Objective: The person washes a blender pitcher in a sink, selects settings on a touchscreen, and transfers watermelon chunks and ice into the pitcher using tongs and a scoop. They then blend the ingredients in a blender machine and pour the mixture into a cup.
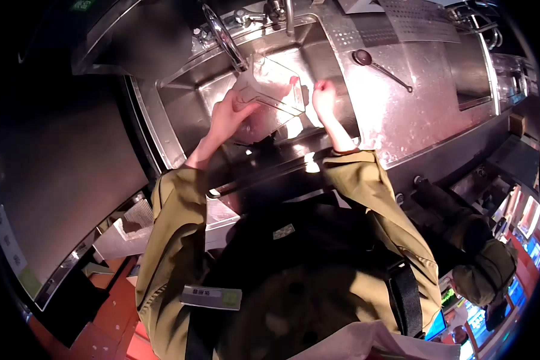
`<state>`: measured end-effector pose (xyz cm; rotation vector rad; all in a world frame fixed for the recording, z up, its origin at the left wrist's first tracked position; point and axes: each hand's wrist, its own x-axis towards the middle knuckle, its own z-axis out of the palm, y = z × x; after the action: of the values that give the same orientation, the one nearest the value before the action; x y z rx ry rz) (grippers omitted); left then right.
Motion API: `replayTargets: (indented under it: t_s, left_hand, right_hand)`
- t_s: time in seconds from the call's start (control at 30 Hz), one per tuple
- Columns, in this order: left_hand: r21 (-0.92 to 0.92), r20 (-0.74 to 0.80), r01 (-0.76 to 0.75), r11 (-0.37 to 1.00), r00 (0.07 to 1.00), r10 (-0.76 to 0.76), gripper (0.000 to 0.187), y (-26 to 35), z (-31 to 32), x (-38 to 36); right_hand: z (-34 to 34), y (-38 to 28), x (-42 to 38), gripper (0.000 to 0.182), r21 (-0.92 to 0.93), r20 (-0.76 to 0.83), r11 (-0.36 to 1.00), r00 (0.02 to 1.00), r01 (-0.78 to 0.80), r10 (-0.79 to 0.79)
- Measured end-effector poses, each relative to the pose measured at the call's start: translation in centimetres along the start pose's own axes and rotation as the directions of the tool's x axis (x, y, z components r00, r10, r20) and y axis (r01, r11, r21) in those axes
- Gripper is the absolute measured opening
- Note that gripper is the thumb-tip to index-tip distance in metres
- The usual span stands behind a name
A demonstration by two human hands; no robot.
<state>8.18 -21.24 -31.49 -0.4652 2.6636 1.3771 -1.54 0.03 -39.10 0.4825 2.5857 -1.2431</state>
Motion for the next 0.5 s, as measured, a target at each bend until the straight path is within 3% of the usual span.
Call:
replayTargets:
  t_s: [0.03, 0.07, 0.1, 0.13, 0.17, 0.2, 0.27, 0.33, 0.47, 0.5]
  left_hand:
    - [-0.040, -0.075, -0.017, 0.999, 0.997, 0.014, 0.038, 0.2, -0.5, -0.1]
    - [-0.002, -0.104, -0.060, 0.998, 0.993, 0.059, 0.038, -0.6, -1.1, -0.4]
    - [0.031, -0.126, -0.099, 0.995, 0.987, 0.102, 0.038, -1.9, -1.6, -0.8]
    - [0.063, -0.146, -0.143, 0.988, 0.978, 0.151, 0.038, -2.7, -1.9, -1.0]
    - [0.010, -0.135, -0.088, 0.996, 0.987, 0.088, 0.036, -3.4, -2.0, -1.6]
    - [-0.038, -0.127, -0.032, 0.999, 0.991, 0.027, 0.035, -3.6, -2.3, -2.2]
    - [-0.244, -0.138, 0.080, 0.966, 0.984, -0.117, 0.032, -2.4, -2.6, -2.8]
    - [-0.291, -0.197, 0.016, 0.957, 0.977, -0.076, 0.031, -4.8, -2.2, -3.0]
    - [-0.198, -0.213, 0.093, 0.976, 0.968, -0.135, 0.031, -5.6, -2.3, -2.8]
    - [-0.273, -0.236, 0.085, 0.958, 0.960, -0.152, 0.033, -6.3, -1.5, -2.4]
  right_hand:
    - [0.8, 0.6, -0.3, 0.020, -0.270, 0.329, 0.954, 0.944, 0.128, -0.034]
    - [1.6, 1.6, -0.8, 0.019, -0.457, 0.620, 0.827, 0.784, 0.326, 0.033]
    - [5.1, 6.7, 0.6, 0.019, -0.334, 0.824, 0.648, 0.546, 0.685, -0.152]
    - [5.9, 6.2, 0.3, 0.020, -0.113, 0.944, 0.377, 0.218, 0.919, -0.248]
    - [5.6, 6.3, 0.0, 0.019, -0.059, 0.981, -0.010, 0.056, 0.998, -0.185]
    - [7.4, 8.4, 0.4, 0.018, 0.044, 0.903, 0.323, 0.101, 0.945, -0.418]
    - [10.9, 9.7, 2.0, 0.018, -0.037, 0.856, 0.298, 0.185, 0.954, -0.483]
    - [12.8, 10.1, 2.5, 0.018, -0.145, 0.877, 0.253, 0.243, 0.957, -0.415]
    - [10.3, 11.9, -0.2, 0.019, -0.178, 0.933, 0.213, 0.234, 0.961, -0.274]
    - [8.8, 11.6, -0.6, 0.019, -0.180, 0.935, 0.232, 0.240, 0.956, -0.262]
